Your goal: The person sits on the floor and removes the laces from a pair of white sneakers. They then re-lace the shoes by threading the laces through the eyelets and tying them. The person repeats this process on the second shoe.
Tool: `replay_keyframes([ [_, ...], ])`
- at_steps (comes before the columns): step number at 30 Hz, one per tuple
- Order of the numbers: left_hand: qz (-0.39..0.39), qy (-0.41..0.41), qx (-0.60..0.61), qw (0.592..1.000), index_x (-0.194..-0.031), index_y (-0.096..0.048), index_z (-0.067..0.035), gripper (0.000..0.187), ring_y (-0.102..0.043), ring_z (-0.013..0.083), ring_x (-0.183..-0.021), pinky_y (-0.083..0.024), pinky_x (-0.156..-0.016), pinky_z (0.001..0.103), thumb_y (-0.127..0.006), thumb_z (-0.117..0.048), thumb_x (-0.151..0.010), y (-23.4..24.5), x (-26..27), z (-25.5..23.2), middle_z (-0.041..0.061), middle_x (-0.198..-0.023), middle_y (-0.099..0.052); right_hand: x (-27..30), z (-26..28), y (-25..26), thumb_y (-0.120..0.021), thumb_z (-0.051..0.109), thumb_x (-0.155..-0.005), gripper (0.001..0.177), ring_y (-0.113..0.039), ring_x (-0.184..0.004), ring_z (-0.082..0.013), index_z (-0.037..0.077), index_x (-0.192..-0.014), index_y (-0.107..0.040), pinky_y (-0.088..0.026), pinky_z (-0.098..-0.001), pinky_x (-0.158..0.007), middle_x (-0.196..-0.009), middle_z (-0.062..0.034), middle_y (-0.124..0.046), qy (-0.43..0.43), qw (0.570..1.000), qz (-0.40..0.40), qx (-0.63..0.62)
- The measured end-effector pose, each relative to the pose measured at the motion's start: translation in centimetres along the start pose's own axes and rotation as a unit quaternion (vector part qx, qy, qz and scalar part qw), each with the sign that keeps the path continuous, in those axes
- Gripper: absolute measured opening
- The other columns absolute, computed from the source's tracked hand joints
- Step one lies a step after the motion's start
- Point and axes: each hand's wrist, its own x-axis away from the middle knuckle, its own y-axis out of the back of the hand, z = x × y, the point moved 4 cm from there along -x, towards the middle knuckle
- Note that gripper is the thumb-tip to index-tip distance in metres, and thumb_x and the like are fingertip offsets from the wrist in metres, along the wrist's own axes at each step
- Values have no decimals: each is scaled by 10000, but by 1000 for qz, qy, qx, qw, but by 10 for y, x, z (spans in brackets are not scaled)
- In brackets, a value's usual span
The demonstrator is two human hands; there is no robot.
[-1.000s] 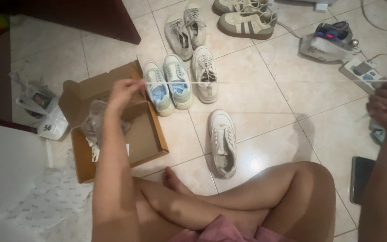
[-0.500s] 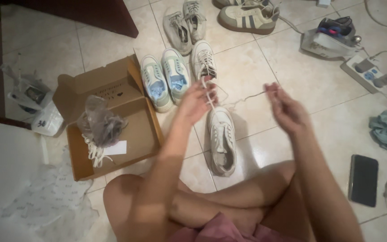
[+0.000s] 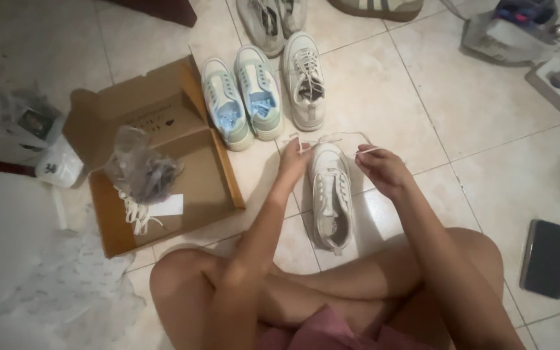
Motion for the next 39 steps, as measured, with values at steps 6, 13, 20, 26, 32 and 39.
replay_keyframes([
  [6, -21, -55, -174, 983, -1479, -458, 26, 724, -654, 338, -1162, -521, -990, 403, -725, -122, -822, -15, 21, 14, 233, -1298, -642, 12, -15, -12, -709, -26, -883, 169, -729, -860, -220, -90, -1036, -676, -611, -334, -850, -951, -158, -726, 22, 986, -59, 153],
  [13, -170, -177, -293, 924, -1359, -563, 40, 688, -509, 455, -1202, -405, -1018, 489, -847, -101, -748, -1, 92, -66, 308, -1302, -558, 16, -31, -18, -769, -31, -874, 125, -694, -792, -188, -64, -984, -720, -546, -286, -736, -874, -146, -730, 133, 961, -90, 224],
  [20, -43, -104, -166, 980, -936, -759, -39, 104, -733, 273, -868, -585, -810, 381, -779, -110, -863, -17, 104, -98, 120, -944, -714, 20, -38, -24, -742, -23, -866, 130, -703, -820, -132, -41, -992, -716, -561, -256, -774, -941, -92, -758, 128, 973, -74, 178],
  [26, -48, -128, -155, 978, -942, -746, -19, 134, -735, 274, -838, -582, -752, 354, -783, -55, -819, -16, 102, -98, 131, -952, -701, 21, -30, -29, -758, -18, -878, 161, -695, -826, -126, -35, -1038, -753, -573, -250, -743, -967, -112, -761, 127, 928, -47, 348],
  [32, -27, -196, -157, 967, -957, -767, -6, 139, -715, 284, -827, -555, -740, 354, -799, -73, -839, -15, 101, -114, 140, -935, -729, 13, 18, -68, -762, -4, -865, 343, -723, -843, -136, -37, -1189, -655, -598, -271, -732, -954, -86, -742, 181, 863, 48, 469],
  [39, 30, -96, -70, 992, -1045, -703, -8, 249, -790, 180, -804, -599, -725, 282, -821, -79, -837, -16, 75, -102, 119, -884, -794, -6, 43, -117, -807, -27, -791, 566, -682, -687, -125, 1, -1310, -582, -550, -288, -616, -760, -79, -717, 97, 866, 67, 485],
])
